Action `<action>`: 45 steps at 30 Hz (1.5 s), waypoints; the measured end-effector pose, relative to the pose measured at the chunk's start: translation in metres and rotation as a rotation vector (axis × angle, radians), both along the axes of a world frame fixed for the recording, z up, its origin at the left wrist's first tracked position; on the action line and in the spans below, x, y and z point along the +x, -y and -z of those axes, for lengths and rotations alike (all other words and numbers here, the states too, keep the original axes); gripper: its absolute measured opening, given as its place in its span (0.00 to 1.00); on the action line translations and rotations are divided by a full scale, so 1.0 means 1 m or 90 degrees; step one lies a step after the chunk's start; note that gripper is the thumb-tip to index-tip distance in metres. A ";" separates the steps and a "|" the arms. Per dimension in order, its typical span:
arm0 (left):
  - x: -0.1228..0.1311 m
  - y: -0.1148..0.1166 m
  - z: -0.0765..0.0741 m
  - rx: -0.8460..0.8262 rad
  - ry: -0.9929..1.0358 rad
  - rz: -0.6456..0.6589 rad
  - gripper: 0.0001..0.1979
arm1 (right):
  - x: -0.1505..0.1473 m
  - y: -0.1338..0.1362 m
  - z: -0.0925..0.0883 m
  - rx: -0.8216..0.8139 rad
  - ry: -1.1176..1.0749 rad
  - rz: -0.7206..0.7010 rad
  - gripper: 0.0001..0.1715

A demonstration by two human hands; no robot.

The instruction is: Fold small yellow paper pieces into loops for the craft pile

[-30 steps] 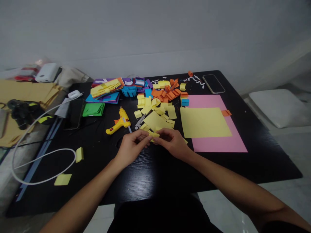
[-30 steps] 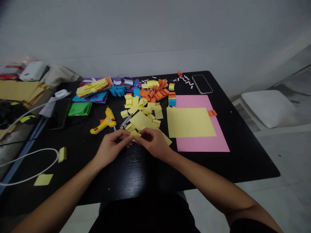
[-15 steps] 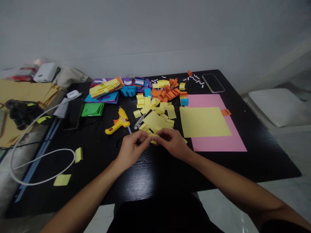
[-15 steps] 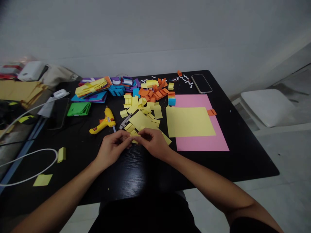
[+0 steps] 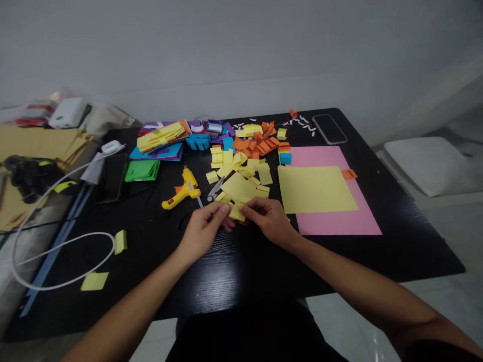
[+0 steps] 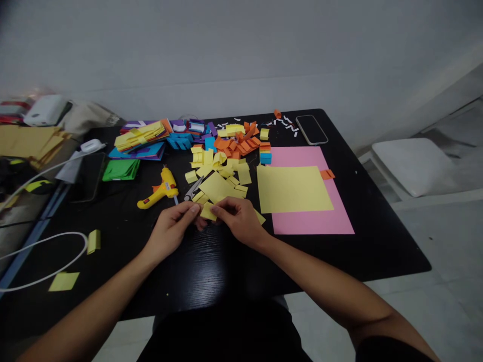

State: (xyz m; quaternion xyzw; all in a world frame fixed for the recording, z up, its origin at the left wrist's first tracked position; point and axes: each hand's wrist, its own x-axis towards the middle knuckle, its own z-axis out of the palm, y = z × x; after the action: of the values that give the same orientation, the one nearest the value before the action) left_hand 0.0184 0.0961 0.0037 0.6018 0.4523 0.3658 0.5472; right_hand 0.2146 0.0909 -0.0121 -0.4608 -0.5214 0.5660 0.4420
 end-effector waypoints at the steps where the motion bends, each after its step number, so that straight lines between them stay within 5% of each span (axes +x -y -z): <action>1: 0.000 -0.001 -0.001 -0.016 0.006 0.003 0.17 | 0.000 0.000 0.000 0.000 0.003 0.000 0.18; 17: -0.001 0.001 0.002 -0.059 -0.002 0.017 0.12 | -0.001 0.000 0.003 -0.053 -0.022 -0.037 0.23; 26: -0.005 0.001 0.005 0.147 -0.166 0.017 0.12 | 0.001 -0.002 -0.001 -0.103 0.000 -0.118 0.23; 31: -0.006 0.000 0.006 0.218 -0.214 0.013 0.10 | -0.001 -0.001 0.005 -0.118 -0.028 -0.108 0.26; 45: -0.007 -0.002 0.005 0.167 -0.249 0.062 0.17 | -0.003 0.004 0.013 -0.061 -0.052 -0.034 0.25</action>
State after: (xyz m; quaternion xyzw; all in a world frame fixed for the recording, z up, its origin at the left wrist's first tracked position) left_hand 0.0110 0.0976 -0.0016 0.7482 0.4689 0.2706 0.3835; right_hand 0.2115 0.0871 -0.0248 -0.4435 -0.4875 0.6204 0.4252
